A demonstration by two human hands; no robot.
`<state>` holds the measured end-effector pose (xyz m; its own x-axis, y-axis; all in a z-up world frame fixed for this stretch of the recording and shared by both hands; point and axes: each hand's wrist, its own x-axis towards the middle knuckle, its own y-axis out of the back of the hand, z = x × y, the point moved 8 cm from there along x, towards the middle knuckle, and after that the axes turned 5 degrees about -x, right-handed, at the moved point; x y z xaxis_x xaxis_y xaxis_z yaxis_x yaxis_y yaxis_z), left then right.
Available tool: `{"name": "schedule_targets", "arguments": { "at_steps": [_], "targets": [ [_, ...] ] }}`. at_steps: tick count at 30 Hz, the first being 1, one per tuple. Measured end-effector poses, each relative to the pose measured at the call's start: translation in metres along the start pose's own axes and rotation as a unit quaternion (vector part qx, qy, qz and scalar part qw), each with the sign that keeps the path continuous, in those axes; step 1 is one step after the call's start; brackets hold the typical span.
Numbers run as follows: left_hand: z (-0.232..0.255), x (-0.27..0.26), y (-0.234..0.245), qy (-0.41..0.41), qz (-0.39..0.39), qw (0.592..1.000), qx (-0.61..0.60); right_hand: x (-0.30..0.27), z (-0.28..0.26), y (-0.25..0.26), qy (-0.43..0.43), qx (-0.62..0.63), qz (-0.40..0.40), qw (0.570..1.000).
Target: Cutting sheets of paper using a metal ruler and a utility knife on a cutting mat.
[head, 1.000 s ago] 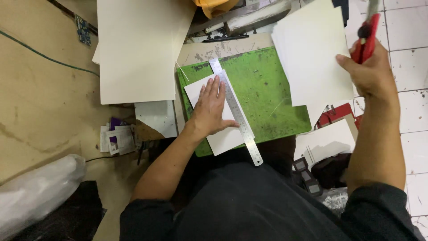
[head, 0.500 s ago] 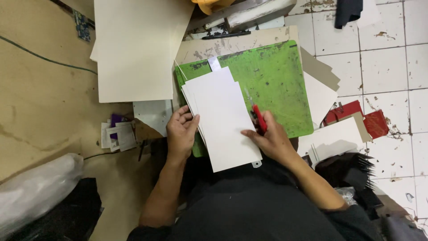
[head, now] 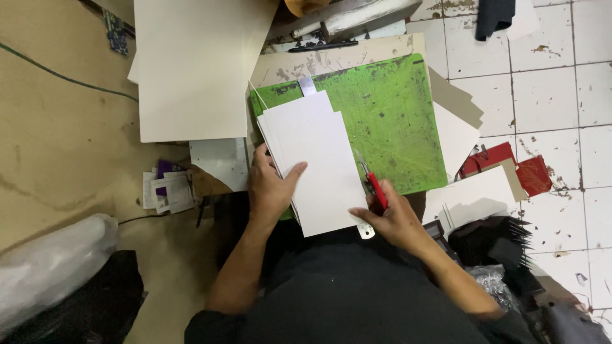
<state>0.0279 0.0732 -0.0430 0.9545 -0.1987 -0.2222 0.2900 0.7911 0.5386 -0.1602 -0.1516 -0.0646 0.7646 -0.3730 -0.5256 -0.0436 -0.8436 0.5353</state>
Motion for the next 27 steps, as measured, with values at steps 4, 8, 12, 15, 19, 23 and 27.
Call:
{"name": "schedule_targets", "arguments": {
  "at_steps": [4, 8, 12, 15, 19, 23, 27],
  "targets": [
    [-0.011, 0.005, 0.001, 0.014, 0.001, 1.0, 0.002, 0.002, 0.002, -0.001, 0.013, 0.055, -0.001, 0.998],
    [-0.015, 0.006, 0.001, 0.014, -0.006, 1.0, -0.016, -0.002, 0.015, -0.009, 0.02, 0.202, -0.031, 0.979],
    [-0.012, 0.007, 0.001, 0.016, -0.018, 0.999, -0.022, -0.011, 0.013, -0.02, 0.067, 0.301, -0.076, 0.948],
    [-0.018, 0.008, 0.0, 0.017, -0.01, 0.999, -0.026, -0.006, 0.046, 0.002, 0.069, 0.316, -0.042, 0.945],
    [-0.012, 0.009, 0.003, 0.016, -0.023, 1.0, -0.007, -0.01, 0.091, 0.071, 0.069, 0.304, 0.034, 0.95],
    [0.008, 0.013, 0.011, 0.063, -0.07, 0.975, 0.203, -0.008, 0.125, 0.103, 0.031, 0.263, 0.055, 0.963],
    [0.065, 0.039, 0.014, -0.122, -0.042, 0.953, 0.273, -0.009, 0.089, 0.119, -0.008, 0.129, 0.134, 0.982]
  ]
}}
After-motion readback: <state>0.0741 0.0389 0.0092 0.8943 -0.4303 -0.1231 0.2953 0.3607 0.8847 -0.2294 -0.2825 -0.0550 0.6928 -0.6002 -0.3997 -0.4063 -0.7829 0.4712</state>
